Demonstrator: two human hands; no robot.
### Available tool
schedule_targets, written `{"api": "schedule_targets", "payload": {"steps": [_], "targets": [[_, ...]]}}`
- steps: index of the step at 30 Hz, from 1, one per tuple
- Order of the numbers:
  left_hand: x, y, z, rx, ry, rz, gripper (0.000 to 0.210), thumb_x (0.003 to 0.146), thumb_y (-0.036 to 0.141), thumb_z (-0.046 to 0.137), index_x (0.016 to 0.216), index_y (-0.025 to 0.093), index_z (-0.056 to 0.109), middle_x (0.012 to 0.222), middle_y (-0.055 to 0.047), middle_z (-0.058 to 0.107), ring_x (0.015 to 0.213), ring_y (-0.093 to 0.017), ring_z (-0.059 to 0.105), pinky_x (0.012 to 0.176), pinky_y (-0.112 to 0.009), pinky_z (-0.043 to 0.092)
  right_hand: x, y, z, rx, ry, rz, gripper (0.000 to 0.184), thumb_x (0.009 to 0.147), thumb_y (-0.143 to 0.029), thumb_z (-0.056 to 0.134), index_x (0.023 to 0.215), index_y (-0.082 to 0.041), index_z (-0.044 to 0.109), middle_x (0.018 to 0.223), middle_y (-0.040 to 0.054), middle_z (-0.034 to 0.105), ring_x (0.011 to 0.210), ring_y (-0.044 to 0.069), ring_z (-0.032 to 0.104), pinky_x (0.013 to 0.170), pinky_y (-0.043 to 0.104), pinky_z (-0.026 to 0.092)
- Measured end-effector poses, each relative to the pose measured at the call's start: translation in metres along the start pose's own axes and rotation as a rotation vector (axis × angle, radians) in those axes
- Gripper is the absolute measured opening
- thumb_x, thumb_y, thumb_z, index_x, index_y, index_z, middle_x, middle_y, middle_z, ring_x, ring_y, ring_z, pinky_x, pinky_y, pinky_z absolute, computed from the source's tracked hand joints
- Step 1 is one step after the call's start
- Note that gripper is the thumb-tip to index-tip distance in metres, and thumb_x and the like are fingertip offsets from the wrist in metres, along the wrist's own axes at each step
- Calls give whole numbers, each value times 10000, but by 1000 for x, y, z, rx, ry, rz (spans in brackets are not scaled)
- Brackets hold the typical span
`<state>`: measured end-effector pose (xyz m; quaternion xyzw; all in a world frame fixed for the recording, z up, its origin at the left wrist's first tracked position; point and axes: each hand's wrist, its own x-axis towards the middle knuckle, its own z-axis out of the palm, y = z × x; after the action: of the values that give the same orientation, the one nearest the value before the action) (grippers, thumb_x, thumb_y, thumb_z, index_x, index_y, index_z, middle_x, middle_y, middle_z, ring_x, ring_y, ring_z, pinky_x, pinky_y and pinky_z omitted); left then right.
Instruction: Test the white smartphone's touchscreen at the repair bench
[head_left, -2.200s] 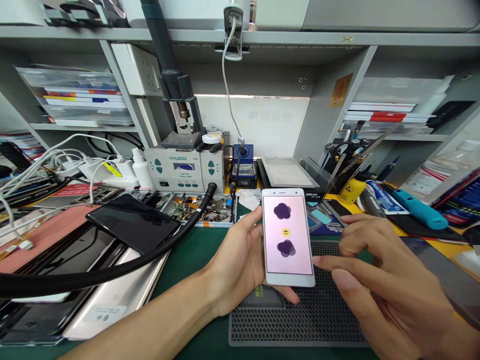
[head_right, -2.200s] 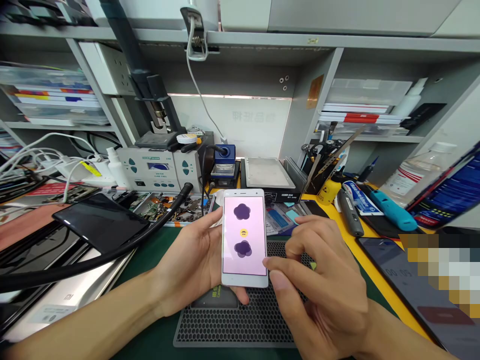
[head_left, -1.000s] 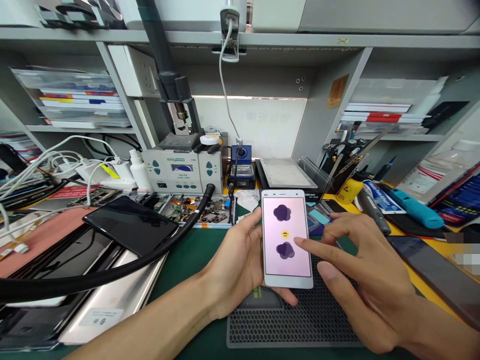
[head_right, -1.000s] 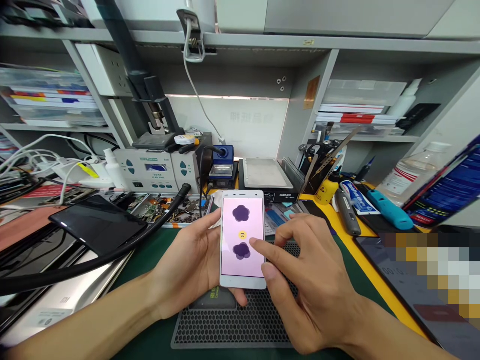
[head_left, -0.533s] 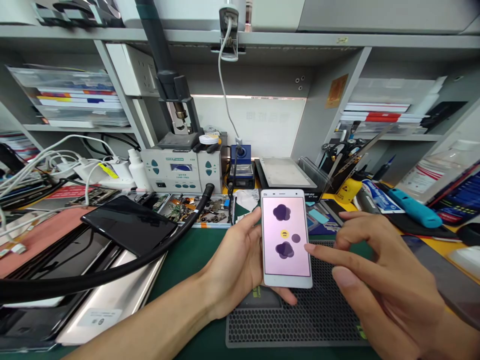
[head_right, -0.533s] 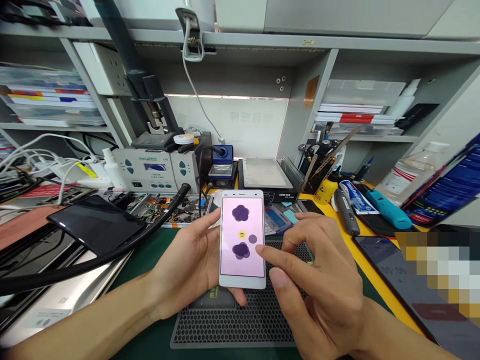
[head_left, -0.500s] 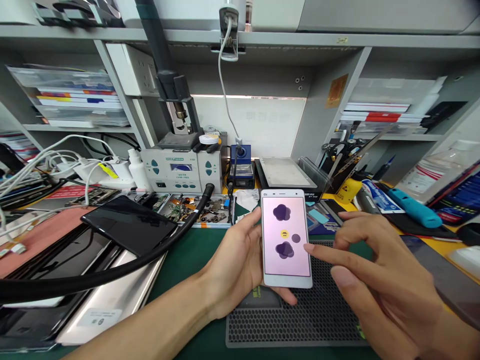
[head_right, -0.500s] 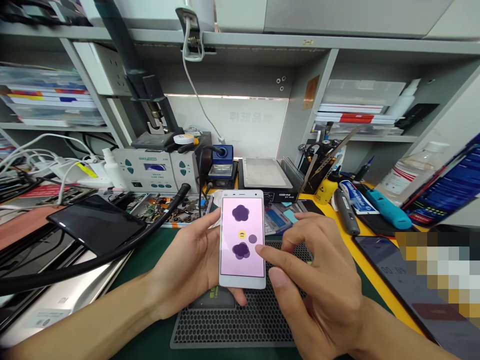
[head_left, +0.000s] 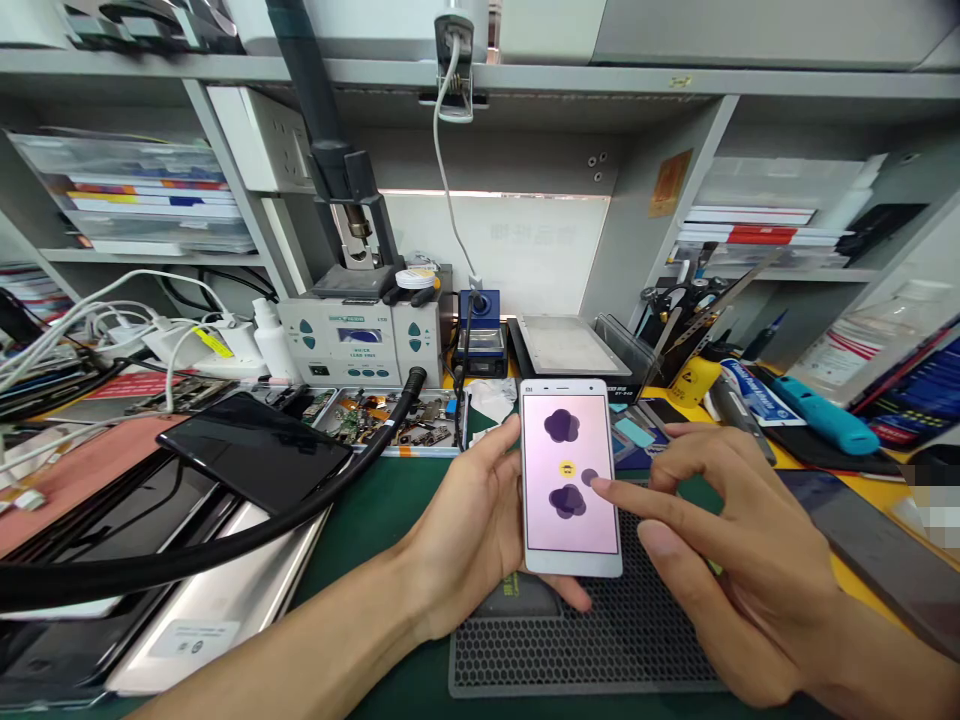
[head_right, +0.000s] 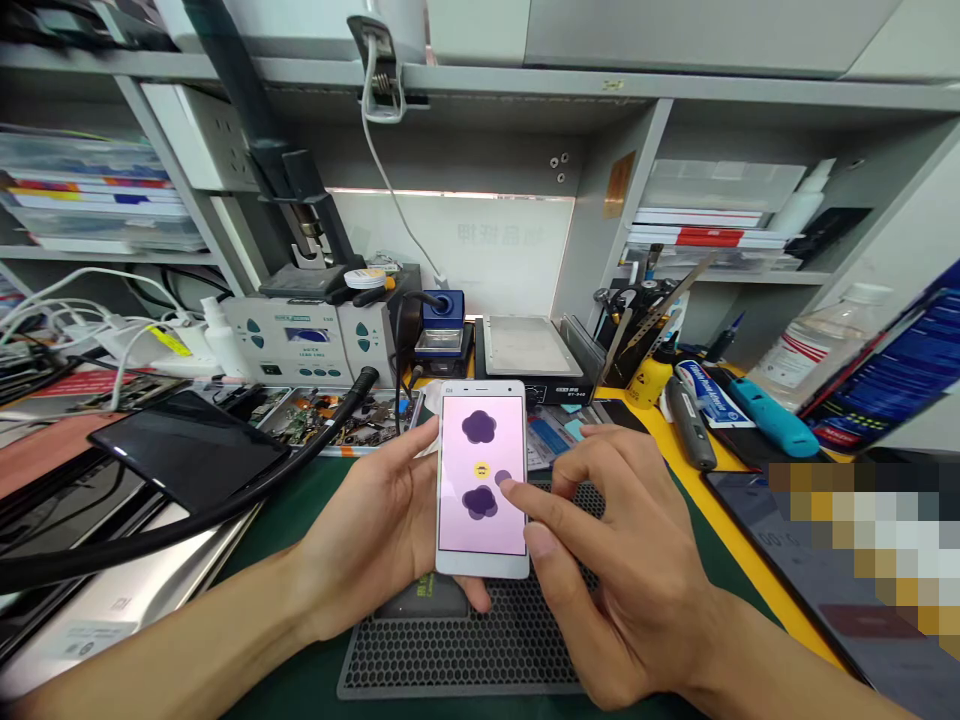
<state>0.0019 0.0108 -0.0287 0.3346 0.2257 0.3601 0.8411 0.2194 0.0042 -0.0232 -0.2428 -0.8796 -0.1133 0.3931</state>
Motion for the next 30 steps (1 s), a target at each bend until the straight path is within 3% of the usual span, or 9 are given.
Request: {"api": "schedule_targets", "payload": {"steps": [7,17,23,30], "targets": [[0,1,1,2,0,-1,660,957,655,330,1313,197,642,1278,-185,633,1050,-376,629,608,-397,568,1,2,2,9,-17,-27,334,811,-49,545,1088,-76,729,896,97,499,846,240,484,762,495,429],[1,0,1,-3,12,6,664,947,669,341,1322,206,635,1277,-188,620,949,-320,627,606,-408,567,0,-1,-4,35,79,-6,314,790,-30,530,1024,-77,735,885,86,498,832,218,501,815,561,462],[0,0,1,5,13,1,663,949,666,341,1311,200,644,1250,-190,629,939,-310,624,599,-397,568,-1,1,-1,56,90,22,332,810,-26,521,1071,-68,722,879,95,499,825,226,504,704,477,442],[0,1,1,9,14,2,650,944,669,360,1307,213,649,1241,-184,641,965,-321,627,606,-397,573,1,1,2,-9,60,33,332,839,-67,522,1094,-121,727,957,112,532,886,263,533,733,478,445]]}}
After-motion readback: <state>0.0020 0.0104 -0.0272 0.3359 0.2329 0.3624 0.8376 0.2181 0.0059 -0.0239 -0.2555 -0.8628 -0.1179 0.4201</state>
